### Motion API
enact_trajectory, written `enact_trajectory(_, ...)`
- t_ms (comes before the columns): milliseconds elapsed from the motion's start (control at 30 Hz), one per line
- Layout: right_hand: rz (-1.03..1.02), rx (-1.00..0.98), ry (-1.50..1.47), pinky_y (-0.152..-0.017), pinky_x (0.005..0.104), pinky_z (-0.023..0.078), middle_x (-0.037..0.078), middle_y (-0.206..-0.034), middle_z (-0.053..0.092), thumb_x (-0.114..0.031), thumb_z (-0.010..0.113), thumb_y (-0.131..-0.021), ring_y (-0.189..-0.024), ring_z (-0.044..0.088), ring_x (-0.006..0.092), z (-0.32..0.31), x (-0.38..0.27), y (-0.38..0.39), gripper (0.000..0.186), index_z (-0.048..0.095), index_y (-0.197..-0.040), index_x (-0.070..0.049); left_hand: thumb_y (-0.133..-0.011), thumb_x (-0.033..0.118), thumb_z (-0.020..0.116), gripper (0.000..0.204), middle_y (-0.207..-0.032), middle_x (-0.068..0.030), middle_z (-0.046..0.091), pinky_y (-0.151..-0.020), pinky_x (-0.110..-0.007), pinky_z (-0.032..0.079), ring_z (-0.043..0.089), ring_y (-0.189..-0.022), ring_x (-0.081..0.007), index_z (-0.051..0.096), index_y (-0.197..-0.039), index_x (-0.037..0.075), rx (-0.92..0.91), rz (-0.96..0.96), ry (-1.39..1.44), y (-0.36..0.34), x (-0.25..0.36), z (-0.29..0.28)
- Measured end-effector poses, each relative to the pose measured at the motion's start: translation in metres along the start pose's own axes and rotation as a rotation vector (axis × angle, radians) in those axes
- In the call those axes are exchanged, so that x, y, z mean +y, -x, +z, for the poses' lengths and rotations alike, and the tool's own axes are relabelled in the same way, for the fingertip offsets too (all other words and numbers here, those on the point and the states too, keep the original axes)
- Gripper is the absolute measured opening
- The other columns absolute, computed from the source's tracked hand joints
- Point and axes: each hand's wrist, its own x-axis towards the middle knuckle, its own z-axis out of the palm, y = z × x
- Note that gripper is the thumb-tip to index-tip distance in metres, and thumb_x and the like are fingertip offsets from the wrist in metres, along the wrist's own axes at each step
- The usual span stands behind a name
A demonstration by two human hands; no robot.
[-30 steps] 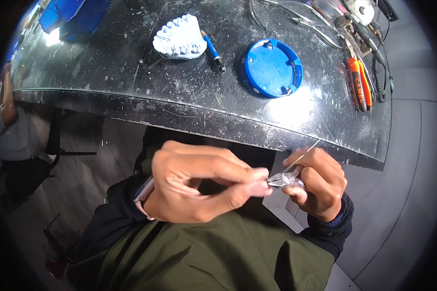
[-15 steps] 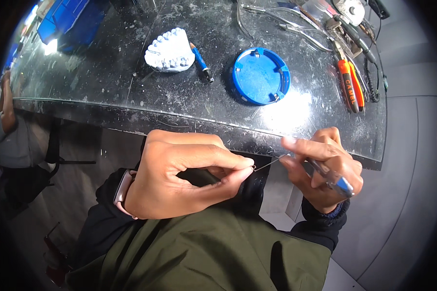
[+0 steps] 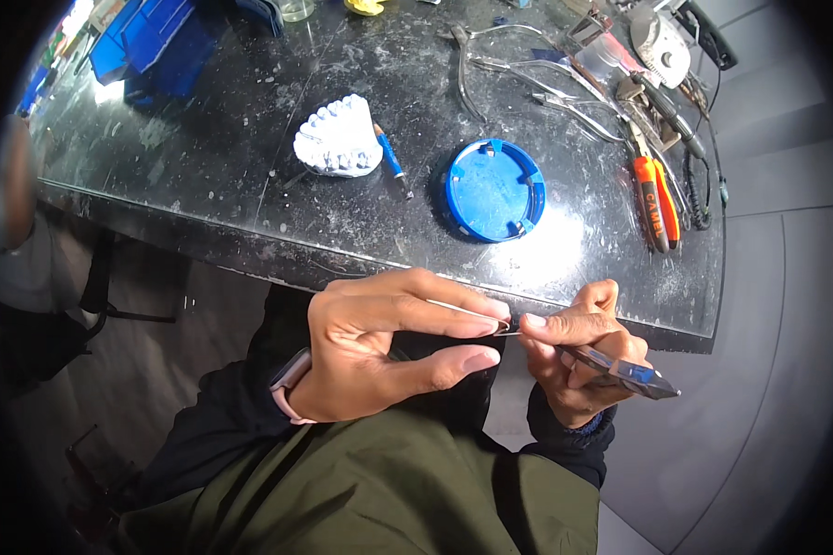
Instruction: The person shapes a metal wire using pliers and then positions it onto a dental mold.
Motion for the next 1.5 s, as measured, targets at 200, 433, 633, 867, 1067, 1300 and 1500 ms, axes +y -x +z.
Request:
enact_trajectory(200,0.037,0.020,-0.028,-0.060,0.0278,0.034,0.008,-0.078,0.072,0.001,0.079,-0.073,-0.058,0.065,0.0100,0.010,-0.005,-0.003,0.045,0.036,-0.067,-0.011,-0.075,-0.005,0.073,0.015,-0.090,-0.0173,0.070,-0.080,-0.033,0.055,0.069,-0.089,-0.0235,0.069,-0.089,-0.002,0.040,0.023,0.019,0.000,0.000,0.003)
enact_trajectory(433,0.042,-0.141,0.254,-0.064,0.0347,0.043,0.018,-0.084,0.065,-0.025,0.068,-0.080,-0.068,0.059,0.0240,-0.008,-0.007,-0.005,0.036,0.044,-0.066,-0.003,-0.078,-0.003,0.071,0.006,-0.084,-0.0134,0.070,-0.072,-0.024,0.055,0.068,-0.082,-0.0139,0.067,-0.083,-0.002,0.039,-0.204,0.093,0.001,0.020,-0.004)
enact_trajectory(633,-0.042,-0.258,0.528,-0.074,0.0419,0.048,0.021,-0.096,0.062,-0.022,0.072,-0.072,-0.084,0.058,0.0322,-0.013,-0.013,-0.003,0.036,0.043,-0.067,-0.001,-0.077,-0.004,0.072,0.008,-0.084,-0.0126,0.068,-0.065,-0.020,0.053,0.067,-0.077,-0.0118,0.068,-0.085,-0.003,-0.035,-0.125,0.006,0.001,0.027,-0.015)
enact_trajectory(867,-0.042,-0.333,0.543,-0.085,0.0496,0.047,0.019,-0.103,0.060,-0.019,0.074,-0.067,-0.095,0.061,0.0340,-0.017,-0.024,-0.007,0.030,0.049,-0.070,-0.002,-0.075,0.004,0.077,0.012,-0.078,-0.0132,0.066,-0.062,-0.026,0.056,0.067,-0.070,-0.0167,0.068,-0.082,-0.002,-0.009,-0.086,-0.064,0.004,0.029,-0.010)
enact_trajectory(1067,-0.073,-0.344,0.591,-0.087,0.0503,0.046,0.014,-0.101,0.059,-0.017,0.077,-0.061,-0.099,0.061,0.0326,-0.018,-0.030,-0.009,0.029,0.055,-0.074,-0.005,-0.074,0.013,0.079,0.020,-0.074,-0.0125,0.066,-0.063,-0.028,0.057,0.067,-0.069,-0.0186,0.067,-0.079,-0.001,-0.044,-0.029,-0.152,0.004,0.027,-0.010)
enact_trajectory(1300,-0.083,-0.370,0.649,-0.086,0.0502,0.047,0.016,-0.096,0.058,-0.015,0.076,-0.058,-0.092,0.062,0.0318,-0.021,-0.036,-0.010,0.030,0.054,-0.073,-0.001,-0.074,-0.004,0.075,0.012,-0.080,-0.0111,0.069,-0.060,-0.023,0.054,0.068,-0.072,-0.0152,0.071,-0.086,0.000,-0.050,0.021,-0.170,0.003,0.023,-0.010)
enact_trajectory(1500,-0.062,-0.342,0.740,-0.083,0.0481,0.044,0.011,-0.098,0.059,-0.013,0.078,-0.060,-0.092,0.061,0.0285,-0.022,-0.039,-0.007,0.028,0.054,-0.073,-0.008,-0.075,-0.003,0.074,0.009,-0.080,-0.0126,0.069,-0.062,-0.025,0.056,0.069,-0.073,-0.0173,0.071,-0.084,-0.001,-0.055,0.071,-0.226,0.002,0.021,-0.010)
